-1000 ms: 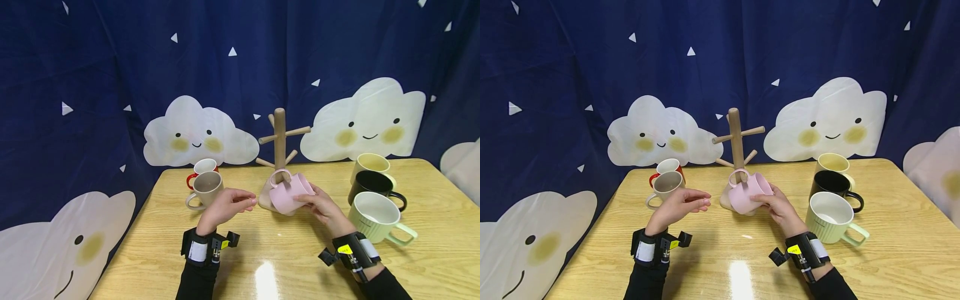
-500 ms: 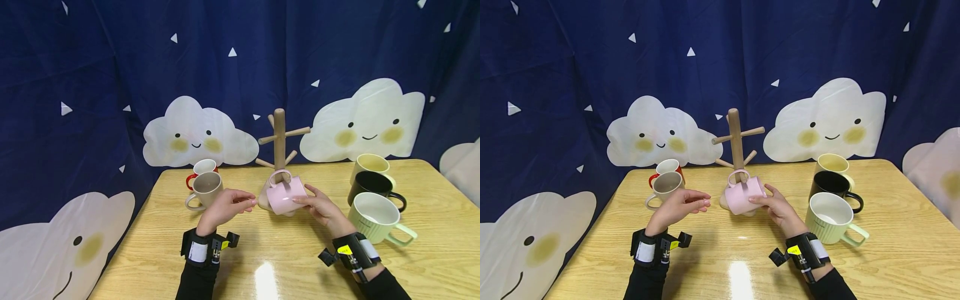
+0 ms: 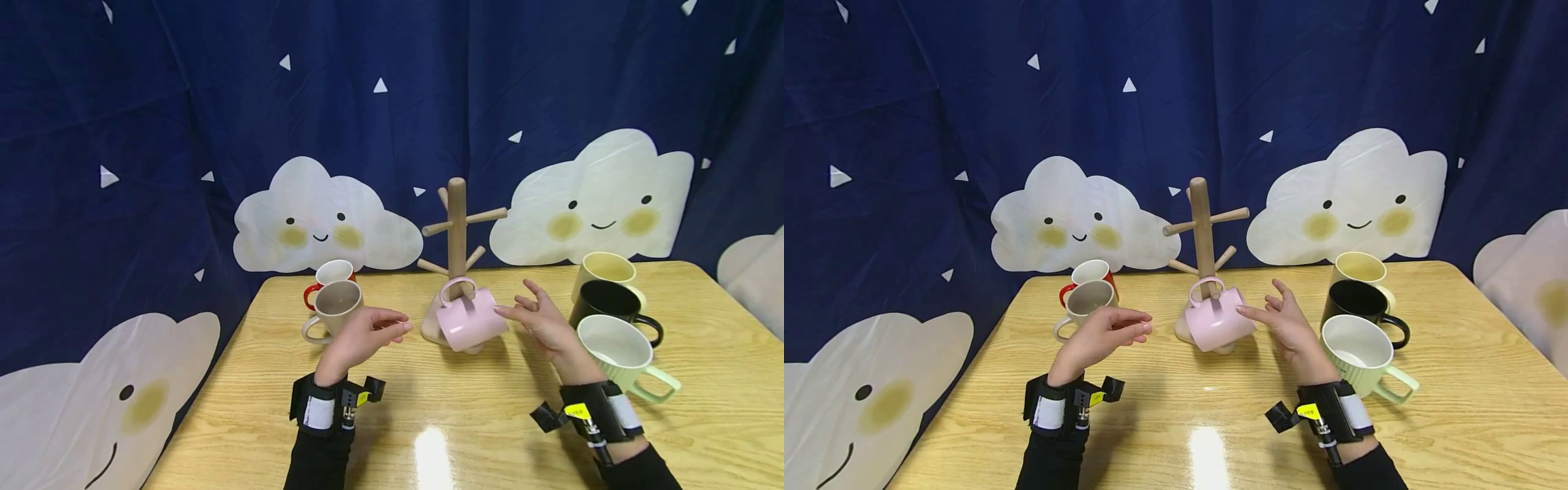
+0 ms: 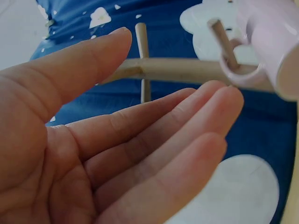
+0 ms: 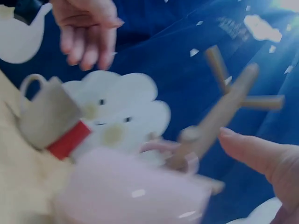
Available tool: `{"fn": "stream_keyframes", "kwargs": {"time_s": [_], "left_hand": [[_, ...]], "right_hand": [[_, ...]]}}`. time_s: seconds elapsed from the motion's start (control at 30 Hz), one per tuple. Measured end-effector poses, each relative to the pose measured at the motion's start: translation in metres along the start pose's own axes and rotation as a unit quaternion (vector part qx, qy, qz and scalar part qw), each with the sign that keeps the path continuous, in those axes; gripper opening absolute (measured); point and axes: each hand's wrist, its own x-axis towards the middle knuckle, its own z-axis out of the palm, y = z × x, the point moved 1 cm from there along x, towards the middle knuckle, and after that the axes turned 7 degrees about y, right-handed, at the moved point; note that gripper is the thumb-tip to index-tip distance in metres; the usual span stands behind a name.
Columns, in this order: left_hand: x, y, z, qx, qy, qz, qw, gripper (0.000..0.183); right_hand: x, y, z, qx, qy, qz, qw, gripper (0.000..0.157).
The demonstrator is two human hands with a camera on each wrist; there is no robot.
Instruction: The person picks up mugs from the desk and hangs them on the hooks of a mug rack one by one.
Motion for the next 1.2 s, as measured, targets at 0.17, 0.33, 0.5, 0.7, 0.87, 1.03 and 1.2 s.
{"fn": "stream_keyframes", "kwargs": {"time_s": [0.17, 0.33, 0.5, 0.7, 0.87, 1.03, 1.2], "left_hand": [[-0.004, -0.001, -0.009, 0.056, 0.065, -0.018, 0.9961, 0.037], [-0.007, -0.009, -0.02, 0.098, 0.124, -0.023, 0.9872, 0.035], [-0.01, -0.016, -0.029, 0.161, 0.168, -0.029, 0.9723, 0.038], [-0.005, -0.02, -0.021, 0.221, 0.137, -0.046, 0.9644, 0.036], [-0.002, -0.017, -0.012, 0.242, 0.096, -0.052, 0.9642, 0.039], [-0.003, -0.016, -0.007, 0.247, 0.093, -0.029, 0.9642, 0.04], [-0.001, -0.017, -0.002, 0.272, 0.083, 0.002, 0.9588, 0.038]], "right_hand": [[-0.016, -0.022, -0.019, -0.057, 0.059, -0.076, 0.994, 0.088], [-0.027, -0.03, -0.034, -0.177, 0.095, -0.143, 0.969, 0.07], [-0.042, -0.04, -0.035, -0.398, 0.078, -0.222, 0.887, 0.057], [-0.049, -0.043, -0.025, -0.512, 0.0, -0.212, 0.832, 0.05], [-0.049, -0.041, -0.025, -0.531, -0.002, -0.21, 0.821, 0.048], [-0.047, -0.038, -0.027, -0.55, -0.032, -0.224, 0.804, 0.039], [-0.044, -0.036, -0.027, -0.553, -0.044, -0.247, 0.794, 0.035]]}}
